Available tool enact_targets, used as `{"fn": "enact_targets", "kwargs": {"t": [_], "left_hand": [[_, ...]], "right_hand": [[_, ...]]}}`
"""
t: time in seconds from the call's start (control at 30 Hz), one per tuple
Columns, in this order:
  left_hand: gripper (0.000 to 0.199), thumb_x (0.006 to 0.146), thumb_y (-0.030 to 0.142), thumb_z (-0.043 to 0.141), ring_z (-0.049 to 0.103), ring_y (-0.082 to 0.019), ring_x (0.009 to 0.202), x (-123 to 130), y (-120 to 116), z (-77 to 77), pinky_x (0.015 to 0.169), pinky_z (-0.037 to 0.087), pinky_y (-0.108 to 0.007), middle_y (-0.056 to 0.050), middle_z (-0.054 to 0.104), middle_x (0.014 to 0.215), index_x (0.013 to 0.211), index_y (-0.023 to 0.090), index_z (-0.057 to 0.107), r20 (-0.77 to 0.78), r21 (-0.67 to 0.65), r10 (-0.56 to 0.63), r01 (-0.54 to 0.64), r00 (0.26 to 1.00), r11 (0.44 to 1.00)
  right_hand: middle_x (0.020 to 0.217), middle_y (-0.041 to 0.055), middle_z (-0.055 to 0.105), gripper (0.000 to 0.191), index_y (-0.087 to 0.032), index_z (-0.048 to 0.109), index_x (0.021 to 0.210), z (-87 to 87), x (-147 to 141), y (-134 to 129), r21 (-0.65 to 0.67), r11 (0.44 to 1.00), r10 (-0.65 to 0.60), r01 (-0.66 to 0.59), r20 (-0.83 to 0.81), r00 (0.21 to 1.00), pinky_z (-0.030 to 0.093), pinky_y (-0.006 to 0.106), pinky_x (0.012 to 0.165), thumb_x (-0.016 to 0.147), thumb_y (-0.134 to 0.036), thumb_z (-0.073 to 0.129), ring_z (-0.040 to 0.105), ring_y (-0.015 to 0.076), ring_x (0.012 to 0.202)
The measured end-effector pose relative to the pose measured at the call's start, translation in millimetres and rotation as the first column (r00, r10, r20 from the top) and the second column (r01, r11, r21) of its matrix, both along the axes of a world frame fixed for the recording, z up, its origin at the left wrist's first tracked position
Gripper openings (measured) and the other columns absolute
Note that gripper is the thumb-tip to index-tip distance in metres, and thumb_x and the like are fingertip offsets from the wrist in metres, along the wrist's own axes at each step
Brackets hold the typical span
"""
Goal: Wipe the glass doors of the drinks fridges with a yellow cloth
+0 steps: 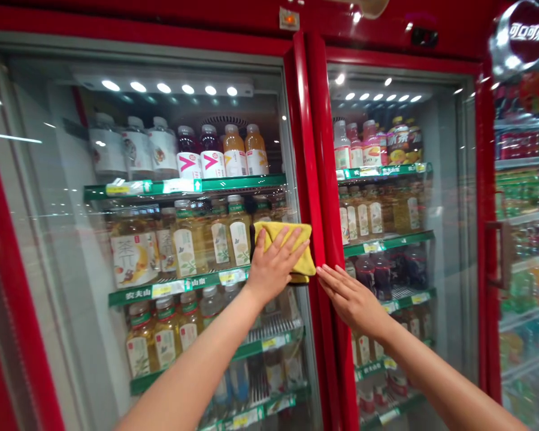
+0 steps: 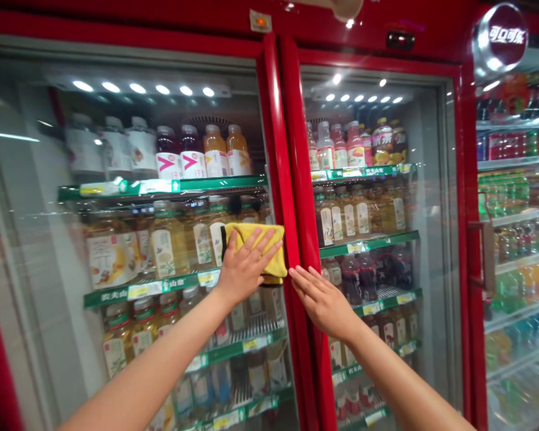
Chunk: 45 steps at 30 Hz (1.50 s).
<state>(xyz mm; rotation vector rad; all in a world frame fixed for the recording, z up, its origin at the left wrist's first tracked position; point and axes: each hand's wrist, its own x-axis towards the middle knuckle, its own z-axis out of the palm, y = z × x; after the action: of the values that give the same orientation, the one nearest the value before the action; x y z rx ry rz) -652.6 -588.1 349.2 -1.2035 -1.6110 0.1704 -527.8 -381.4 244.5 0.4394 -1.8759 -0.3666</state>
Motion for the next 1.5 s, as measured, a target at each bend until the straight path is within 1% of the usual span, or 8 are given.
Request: {"fn": "enact_targets", "kwargs": {"t": [0.13, 0.4, 0.6, 0.73, 0.9, 1.07, 1.33, 1.5], "left_hand": [[0.085, 0.084, 0.032, 0.077, 0.018, -0.031, 0.159, 3.4, 19.5, 18.3, 0.126, -0.007, -0.068, -0.008, 0.029, 0.167, 0.158, 0.028, 0.037, 0.017, 0.140, -0.008, 0.005, 1.000, 0.990], [0.085, 0.074, 0.043, 0.085, 0.002, -0.026, 0.161, -11.7, -29.4, -88.8, 0.128, -0.012, -0.060, -0.001, 0.029, 0.168, 0.150, 0.029, 0.050, -0.127, -0.193, -0.113, 0.087, 0.985, 0.977], [0.088, 0.076, 0.030, 0.084, 0.017, -0.026, 0.160, -8.3, -21.6, -50.0, 0.129, -0.006, -0.061, -0.003, 0.037, 0.165, 0.154, 0.032, 0.044, -0.015, 0.052, -0.023, 0.024, 1.000, 0.998], [0.085, 0.071, 0.036, 0.088, 0.005, -0.031, 0.160, 0.4, -8.4, -85.3, 0.126, -0.012, -0.066, -0.010, 0.038, 0.164, 0.148, 0.027, 0.053, 0.059, 0.341, 0.045, -0.063, 0.997, 0.938], [0.041, 0.076, 0.035, 0.081, 0.002, -0.024, 0.161, -7.0, -10.1, -107.0, 0.125, -0.018, -0.062, -0.001, 0.051, 0.158, 0.117, 0.031, 0.073, -0.109, -0.041, -0.088, 0.084, 0.990, 0.996], [0.088, 0.074, 0.038, 0.086, 0.012, -0.030, 0.160, -15.8, -42.4, -59.8, 0.126, -0.013, -0.065, -0.008, 0.040, 0.164, 0.153, 0.031, 0.047, 0.058, 0.338, 0.055, -0.072, 0.997, 0.938], [0.074, 0.072, 0.051, 0.085, 0.013, -0.033, 0.160, -10.6, -59.9, -140.6, 0.122, -0.016, -0.070, -0.006, 0.044, 0.162, 0.139, 0.033, 0.061, 0.053, 0.070, 0.033, -0.037, 0.998, 0.997], [0.079, 0.075, 0.046, 0.084, 0.015, -0.032, 0.160, -23.6, -88.5, -101.1, 0.125, -0.012, -0.067, -0.007, 0.043, 0.163, 0.148, 0.035, 0.053, 0.141, 0.219, 0.133, -0.162, 0.981, 0.962]], "right_hand": [[0.156, 0.0120, 0.049, 0.062, -0.016, 0.038, 0.158, -2.2, 1.6, 6.3, 0.017, 0.999, 0.029, -0.029, 0.006, 1.000, 0.041, 0.043, 0.123, 0.098, -0.003, 0.045, 0.034, 0.0209, 0.153], [0.154, 0.0125, 0.053, 0.055, -0.016, 0.051, 0.150, -20.1, 11.6, 12.2, 0.065, 0.997, 0.027, -0.032, 0.077, 0.997, 0.046, 0.044, 0.119, 0.097, -0.003, 0.045, 0.039, 0.0218, 0.150], [0.154, 0.0126, 0.053, 0.058, -0.016, 0.046, 0.153, -1.9, 21.6, 5.0, 0.036, 0.998, 0.048, -0.050, 0.037, 0.998, 0.041, 0.050, 0.123, 0.097, -0.004, 0.045, 0.035, 0.0235, 0.152], [0.153, 0.0126, 0.054, 0.064, -0.018, 0.041, 0.157, 0.6, 22.5, -2.8, -0.044, 0.997, 0.062, -0.062, 0.003, 0.998, 0.039, 0.054, 0.123, 0.095, -0.003, 0.043, 0.035, 0.0245, 0.152], [0.155, 0.0123, 0.052, 0.062, -0.018, 0.042, 0.156, 6.1, 10.9, -18.7, -0.071, 0.996, 0.060, -0.060, 0.000, 0.998, 0.041, 0.054, 0.122, 0.096, -0.005, 0.042, 0.034, 0.0254, 0.153], [0.154, 0.0139, 0.054, 0.058, -0.015, 0.045, 0.154, 15.2, 0.6, -31.3, -0.071, 0.995, 0.069, -0.072, -0.050, 0.996, 0.038, 0.054, 0.123, 0.096, -0.005, 0.046, 0.029, 0.0258, 0.155], [0.156, 0.0128, 0.051, 0.060, -0.018, 0.041, 0.156, 2.8, -13.3, -49.4, -0.107, 0.991, 0.082, -0.083, -0.013, 0.997, 0.037, 0.057, 0.123, 0.097, -0.008, 0.047, 0.030, 0.0271, 0.155], [0.157, 0.0130, 0.049, 0.063, -0.020, 0.036, 0.159, 0.9, -24.0, -58.9, -0.118, 0.986, 0.115, -0.114, 0.002, 0.993, 0.036, 0.057, 0.123, 0.098, -0.008, 0.045, 0.030, 0.0270, 0.155]]}}
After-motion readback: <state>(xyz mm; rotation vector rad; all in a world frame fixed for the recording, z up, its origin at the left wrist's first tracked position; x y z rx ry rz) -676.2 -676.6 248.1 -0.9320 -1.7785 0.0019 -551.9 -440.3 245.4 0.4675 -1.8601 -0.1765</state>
